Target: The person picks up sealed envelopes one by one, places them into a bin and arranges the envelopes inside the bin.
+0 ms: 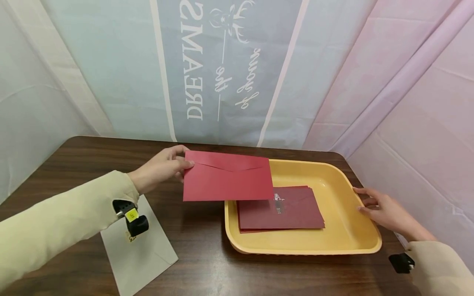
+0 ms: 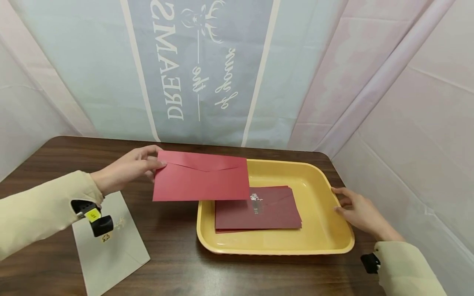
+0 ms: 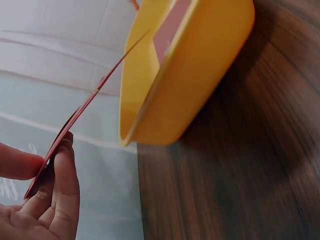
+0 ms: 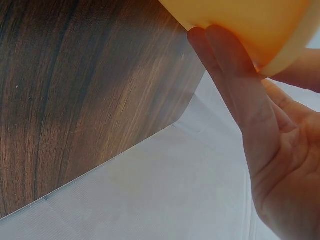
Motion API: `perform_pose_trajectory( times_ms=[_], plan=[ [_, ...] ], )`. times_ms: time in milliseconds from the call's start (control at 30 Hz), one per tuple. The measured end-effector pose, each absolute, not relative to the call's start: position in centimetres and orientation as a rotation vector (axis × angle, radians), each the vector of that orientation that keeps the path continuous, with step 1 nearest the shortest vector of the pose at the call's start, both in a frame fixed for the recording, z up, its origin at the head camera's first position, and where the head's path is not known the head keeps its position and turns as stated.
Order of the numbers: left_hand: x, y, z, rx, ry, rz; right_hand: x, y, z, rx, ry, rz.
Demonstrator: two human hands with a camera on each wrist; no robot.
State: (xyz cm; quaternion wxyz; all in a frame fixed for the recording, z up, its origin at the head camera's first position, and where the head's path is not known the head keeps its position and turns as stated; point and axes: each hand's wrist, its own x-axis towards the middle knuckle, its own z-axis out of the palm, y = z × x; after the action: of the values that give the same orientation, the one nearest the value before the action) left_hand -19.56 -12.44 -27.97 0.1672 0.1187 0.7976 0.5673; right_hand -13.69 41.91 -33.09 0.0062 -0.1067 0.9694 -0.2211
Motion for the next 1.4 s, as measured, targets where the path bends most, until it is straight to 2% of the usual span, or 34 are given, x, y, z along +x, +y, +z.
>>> perform_pose_trajectory(
  times_ms=[933, 1400],
  plan=[
    [-19.3, -1.8, -29.9, 0.327, 2.088, 1.616, -13.6, 42.0, -33.3, -0.346, 3.047, -0.703],
    [-19.5, 1.2, -31.2, 0.274, 2.150, 1.530, -13.8, 42.1, -33.2, -0.354, 3.048, -0.716]
  ],
)
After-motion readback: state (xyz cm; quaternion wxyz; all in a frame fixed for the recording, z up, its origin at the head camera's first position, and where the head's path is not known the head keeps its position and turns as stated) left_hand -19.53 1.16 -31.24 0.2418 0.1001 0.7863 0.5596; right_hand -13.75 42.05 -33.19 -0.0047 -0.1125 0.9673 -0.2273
